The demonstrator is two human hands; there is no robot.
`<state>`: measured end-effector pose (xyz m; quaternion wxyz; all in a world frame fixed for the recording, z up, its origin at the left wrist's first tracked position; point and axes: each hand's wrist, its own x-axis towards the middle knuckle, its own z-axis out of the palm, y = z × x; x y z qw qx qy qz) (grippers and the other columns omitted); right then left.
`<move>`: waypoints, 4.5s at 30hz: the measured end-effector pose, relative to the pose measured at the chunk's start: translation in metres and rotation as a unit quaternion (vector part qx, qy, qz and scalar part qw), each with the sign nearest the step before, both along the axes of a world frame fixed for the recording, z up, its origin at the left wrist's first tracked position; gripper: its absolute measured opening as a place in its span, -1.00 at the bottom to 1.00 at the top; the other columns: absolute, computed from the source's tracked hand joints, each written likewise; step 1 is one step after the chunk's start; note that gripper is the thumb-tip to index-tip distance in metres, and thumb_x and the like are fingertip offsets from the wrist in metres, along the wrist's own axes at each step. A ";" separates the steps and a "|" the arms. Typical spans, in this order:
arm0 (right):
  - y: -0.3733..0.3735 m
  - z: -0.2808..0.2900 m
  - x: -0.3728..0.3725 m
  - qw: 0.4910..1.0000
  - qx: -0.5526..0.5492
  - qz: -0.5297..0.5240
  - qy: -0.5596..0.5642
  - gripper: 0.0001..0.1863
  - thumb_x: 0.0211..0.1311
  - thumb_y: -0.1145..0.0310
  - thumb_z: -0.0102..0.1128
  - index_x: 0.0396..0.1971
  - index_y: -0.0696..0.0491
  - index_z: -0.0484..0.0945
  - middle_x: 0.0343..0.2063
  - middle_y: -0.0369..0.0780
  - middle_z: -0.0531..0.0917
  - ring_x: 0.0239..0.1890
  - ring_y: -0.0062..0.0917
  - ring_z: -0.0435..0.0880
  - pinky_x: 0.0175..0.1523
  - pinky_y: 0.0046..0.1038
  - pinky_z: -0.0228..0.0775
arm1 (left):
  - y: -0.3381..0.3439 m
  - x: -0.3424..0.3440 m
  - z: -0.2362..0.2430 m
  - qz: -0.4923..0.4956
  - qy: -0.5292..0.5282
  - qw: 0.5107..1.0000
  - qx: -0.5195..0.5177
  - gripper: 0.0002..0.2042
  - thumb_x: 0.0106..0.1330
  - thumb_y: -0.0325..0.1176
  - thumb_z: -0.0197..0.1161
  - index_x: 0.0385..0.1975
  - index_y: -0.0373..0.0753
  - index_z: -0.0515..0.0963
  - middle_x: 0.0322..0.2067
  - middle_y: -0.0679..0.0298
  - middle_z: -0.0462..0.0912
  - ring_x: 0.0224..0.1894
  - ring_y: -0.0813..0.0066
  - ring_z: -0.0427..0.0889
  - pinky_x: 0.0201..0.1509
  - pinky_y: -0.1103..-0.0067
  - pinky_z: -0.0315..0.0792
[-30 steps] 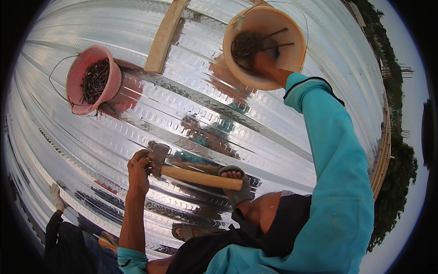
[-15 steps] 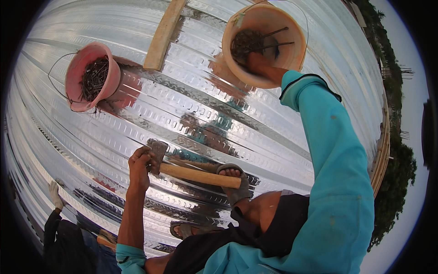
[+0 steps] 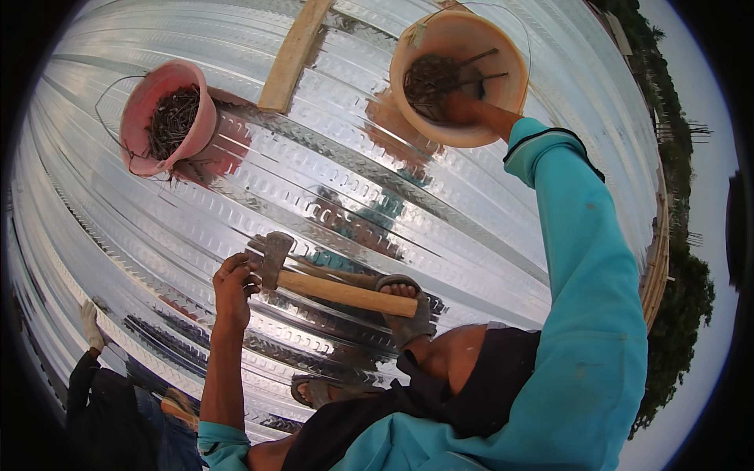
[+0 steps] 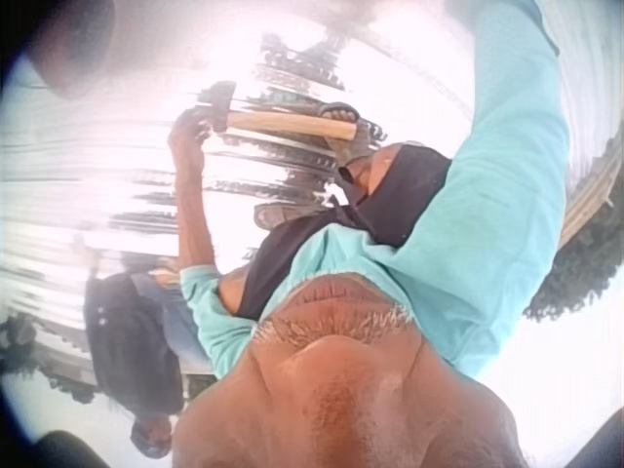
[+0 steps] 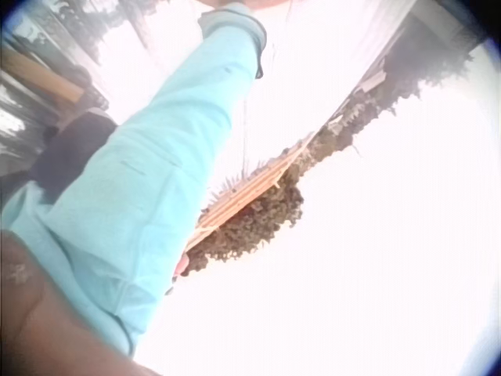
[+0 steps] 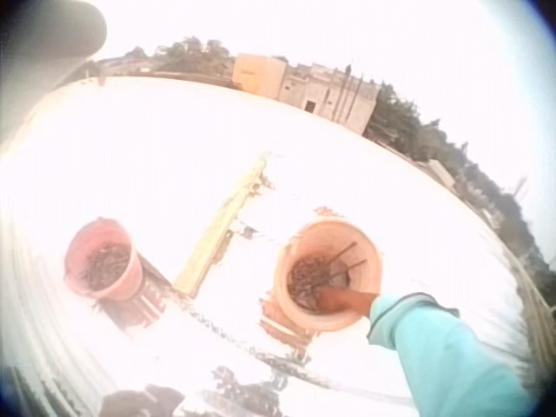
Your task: The person hammers nails into corrugated metal roof sheets to secure them to the roof structure. They repeatedly pick nails from a bucket and drive them into the sheet seams using a hammer. Other workers are visible nearby on the roof.
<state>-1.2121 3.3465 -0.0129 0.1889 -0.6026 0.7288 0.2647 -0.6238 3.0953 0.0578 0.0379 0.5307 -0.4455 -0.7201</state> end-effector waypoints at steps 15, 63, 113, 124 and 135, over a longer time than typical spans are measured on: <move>-0.017 0.158 0.048 0.750 -0.112 -0.473 -0.448 -0.79 0.32 0.32 0.18 -0.37 0.14 0.67 -0.40 -0.28 0.67 -0.32 -0.56 0.64 -0.17 -0.42 0.53 | 0.000 0.003 -0.006 -0.053 0.106 0.988 -0.100 -0.80 0.19 -0.56 0.08 -0.23 -0.31 0.58 -0.37 0.27 0.62 -0.53 0.62 0.43 -0.43 0.63 0.37; -0.137 0.087 0.512 0.856 -0.265 -0.149 -0.419 -0.27 0.47 0.37 0.10 0.53 0.10 -0.01 -0.01 0.17 0.62 -0.16 0.06 0.71 -0.07 -0.10 0.56 | -0.040 0.078 -0.125 0.090 -0.193 0.878 -0.428 -0.72 0.33 0.01 0.29 -0.15 0.03 0.78 -0.27 0.23 0.78 -0.15 0.21 0.74 -0.03 0.36 0.53; -0.188 0.062 0.573 0.815 -0.460 -0.025 -0.352 -0.18 0.45 0.42 0.08 0.55 0.11 -0.18 -0.28 0.20 0.64 -0.38 0.06 0.70 -0.26 -0.06 0.54 | 0.027 0.109 -0.135 0.175 -0.250 0.849 -0.432 -0.48 0.21 -0.20 0.43 0.15 -0.23 0.48 -0.19 0.15 0.68 -0.09 0.11 0.69 -0.03 0.22 0.52; -0.211 0.141 0.585 0.741 -0.537 -0.026 -0.402 -0.14 0.41 0.60 0.12 0.57 0.03 -0.15 -0.34 0.08 0.63 -0.46 -0.12 0.71 -0.37 -0.21 0.54 | 0.029 0.123 -0.139 0.176 -0.266 0.848 -0.424 -0.44 0.21 -0.18 0.43 0.19 -0.22 0.45 -0.18 0.16 0.67 -0.10 0.15 0.68 0.01 0.22 0.50; -0.199 0.084 0.574 0.812 -0.435 -0.030 -0.388 -0.18 0.44 0.47 0.13 0.56 0.09 -0.12 -0.36 0.13 0.62 -0.45 0.00 0.69 -0.32 -0.11 0.53 | 0.029 0.119 -0.141 0.166 -0.257 0.845 -0.439 -0.44 0.20 -0.21 0.43 0.19 -0.21 0.45 -0.17 0.18 0.66 -0.09 0.17 0.67 0.01 0.23 0.49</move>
